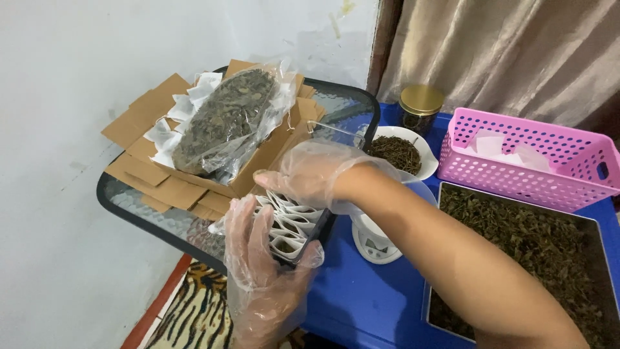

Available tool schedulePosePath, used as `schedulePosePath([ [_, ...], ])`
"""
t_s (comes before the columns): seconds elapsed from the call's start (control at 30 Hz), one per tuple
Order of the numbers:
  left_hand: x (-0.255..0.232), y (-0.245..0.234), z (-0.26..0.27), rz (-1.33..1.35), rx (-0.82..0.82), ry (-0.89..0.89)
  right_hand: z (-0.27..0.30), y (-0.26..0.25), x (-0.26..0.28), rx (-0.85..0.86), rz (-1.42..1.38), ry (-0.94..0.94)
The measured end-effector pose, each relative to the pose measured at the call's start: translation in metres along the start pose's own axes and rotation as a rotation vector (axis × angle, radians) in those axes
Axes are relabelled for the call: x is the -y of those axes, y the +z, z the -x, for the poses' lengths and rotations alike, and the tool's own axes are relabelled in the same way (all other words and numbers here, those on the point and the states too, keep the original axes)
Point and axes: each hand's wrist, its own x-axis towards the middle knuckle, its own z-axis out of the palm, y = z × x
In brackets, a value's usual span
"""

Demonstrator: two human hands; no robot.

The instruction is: Filling small white tea bags with loose tea leaves from a tray by hand

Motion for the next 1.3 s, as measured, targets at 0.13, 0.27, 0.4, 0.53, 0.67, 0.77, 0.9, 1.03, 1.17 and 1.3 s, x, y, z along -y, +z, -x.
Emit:
schedulePosePath([
  [0.13, 0.0, -0.001, 0.001, -0.016, -0.003, 0.019, 0.017, -0.008, 0.008, -0.03, -0.03, 0.08],
  [0.27, -0.002, -0.003, -0.001, 0.012, 0.005, -0.002, 0.027, -0.015, 0.007, -0.074, -0.056, 0.12],
  [0.4, -0.002, -0.002, 0.0, 0.003, 0.021, -0.006, 0.022, -0.01, 0.003, -0.104, -0.064, 0.063],
  [0.53, -0.003, -0.002, -0.001, -0.015, 0.001, 0.012, 0.02, -0.006, -0.001, -0.141, -0.075, 0.057],
  [0.67, 0.001, 0.002, 0.004, -0.02, -0.021, 0.03, 0.045, -0.014, 0.004, -0.213, -0.072, 0.098],
  [0.77, -0.002, -0.003, 0.0, -0.028, -0.019, 0.068, 0.041, 0.004, -0.032, -0.61, -0.074, -0.064],
  [0.9, -0.001, -0.007, 0.001, -0.031, -0.021, 0.113, 0.084, 0.028, -0.081, -0.815, -0.023, -0.058],
  [1.03, -0.004, -0.013, 0.02, -0.055, -0.099, 0.117, 0.14, 0.041, -0.113, -0.515, 0.005, 0.188],
  [1.17, -0.007, 0.073, 0.01, 0.031, -1.256, 0.406, 0.174, 0.095, -0.178, -0.072, 0.112, 0.504],
  [1.3, -0.085, 0.04, 0.054, 0.32, -0.441, 0.074, 0.207, 0.172, -0.237, -0.074, 0.144, 0.616],
])
